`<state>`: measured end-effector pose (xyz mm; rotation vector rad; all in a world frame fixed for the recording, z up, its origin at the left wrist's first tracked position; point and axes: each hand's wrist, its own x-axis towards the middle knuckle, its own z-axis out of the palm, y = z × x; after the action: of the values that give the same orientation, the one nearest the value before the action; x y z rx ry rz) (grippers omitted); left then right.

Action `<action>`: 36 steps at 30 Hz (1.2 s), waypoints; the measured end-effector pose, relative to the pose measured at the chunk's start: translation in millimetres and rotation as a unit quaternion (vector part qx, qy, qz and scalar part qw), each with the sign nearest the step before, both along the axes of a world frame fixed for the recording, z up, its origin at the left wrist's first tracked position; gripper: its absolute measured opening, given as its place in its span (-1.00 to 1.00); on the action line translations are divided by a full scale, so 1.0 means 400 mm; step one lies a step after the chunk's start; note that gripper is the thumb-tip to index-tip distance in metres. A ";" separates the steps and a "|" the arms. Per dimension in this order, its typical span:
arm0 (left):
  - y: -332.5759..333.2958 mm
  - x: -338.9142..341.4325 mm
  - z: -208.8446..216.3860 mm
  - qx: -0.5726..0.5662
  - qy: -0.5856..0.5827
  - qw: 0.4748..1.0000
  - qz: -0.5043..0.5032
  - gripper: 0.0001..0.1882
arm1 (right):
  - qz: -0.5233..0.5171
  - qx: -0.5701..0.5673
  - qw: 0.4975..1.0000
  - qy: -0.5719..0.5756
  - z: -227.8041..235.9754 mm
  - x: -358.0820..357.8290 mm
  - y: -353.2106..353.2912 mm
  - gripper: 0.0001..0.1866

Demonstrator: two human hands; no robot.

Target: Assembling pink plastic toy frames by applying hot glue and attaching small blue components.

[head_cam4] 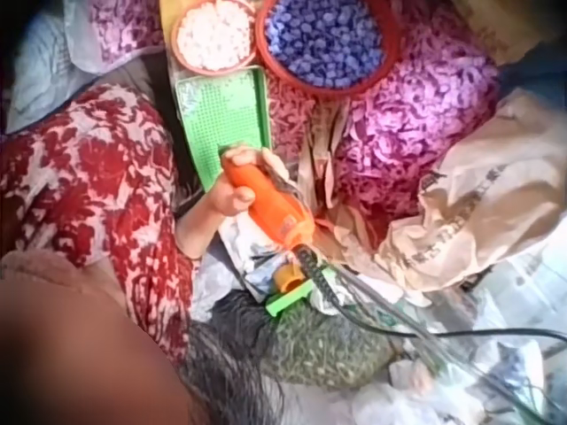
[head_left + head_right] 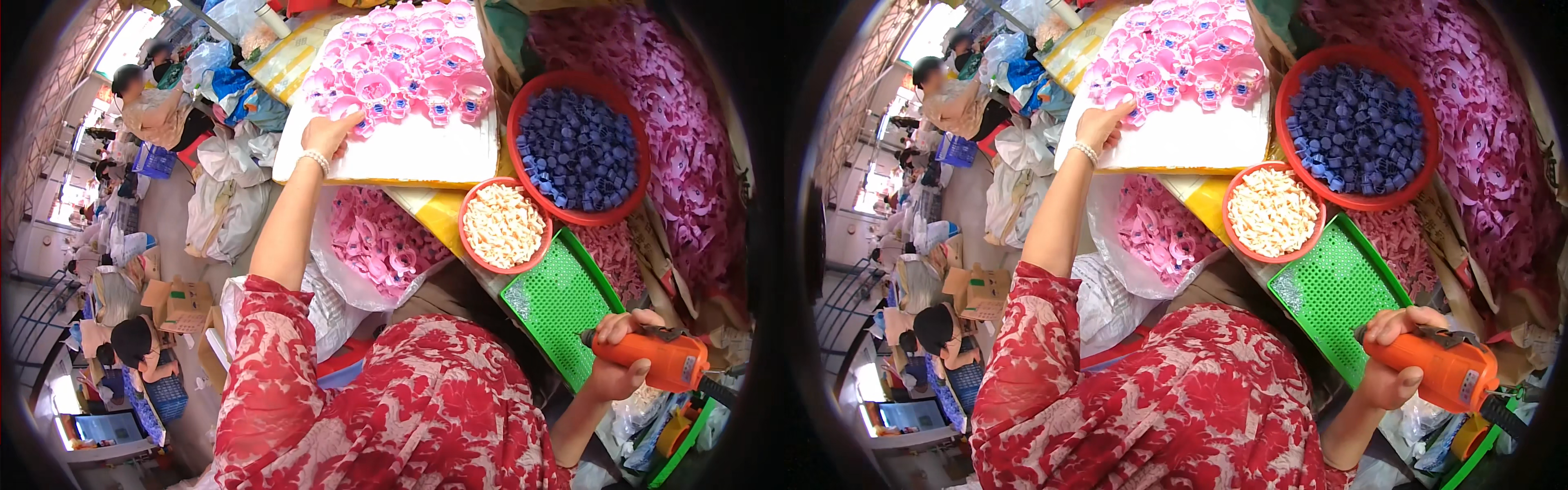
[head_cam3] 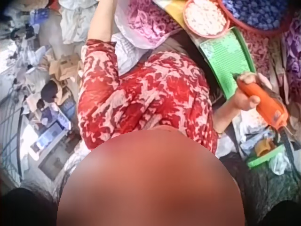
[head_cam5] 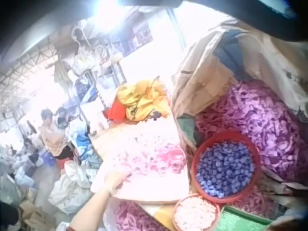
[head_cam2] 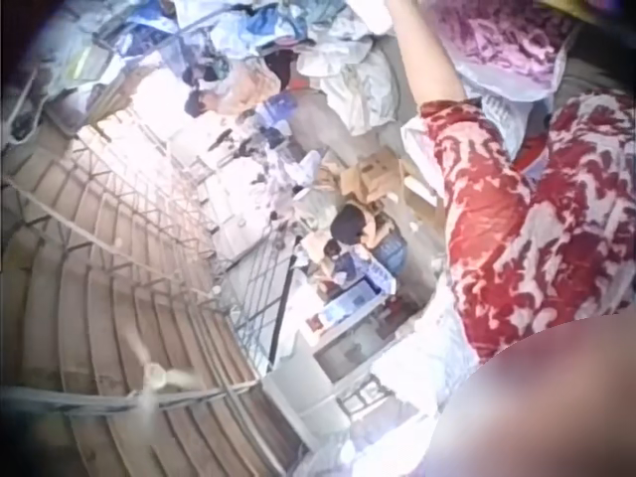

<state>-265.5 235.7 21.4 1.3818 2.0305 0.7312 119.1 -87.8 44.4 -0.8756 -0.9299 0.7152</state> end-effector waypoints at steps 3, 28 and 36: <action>0.008 -0.019 -0.013 0.024 -0.074 0.997 0.019 -0.59 | -0.004 -0.003 1.000 0.005 -0.004 0.010 -0.005 -0.28; -0.374 0.240 0.110 -0.119 -0.633 0.718 -0.265 -0.09 | -0.096 -0.077 0.992 -0.037 -0.021 0.100 -0.085 -0.26; -0.548 0.516 0.063 -0.332 -0.560 0.670 -0.357 -0.36 | -0.109 -0.042 0.993 -0.003 -0.085 0.117 -0.128 -0.28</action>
<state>-59.1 16.5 46.5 0.7685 0.5311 0.2453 165.9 -139.0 10.2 -1.0369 -0.7995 0.5656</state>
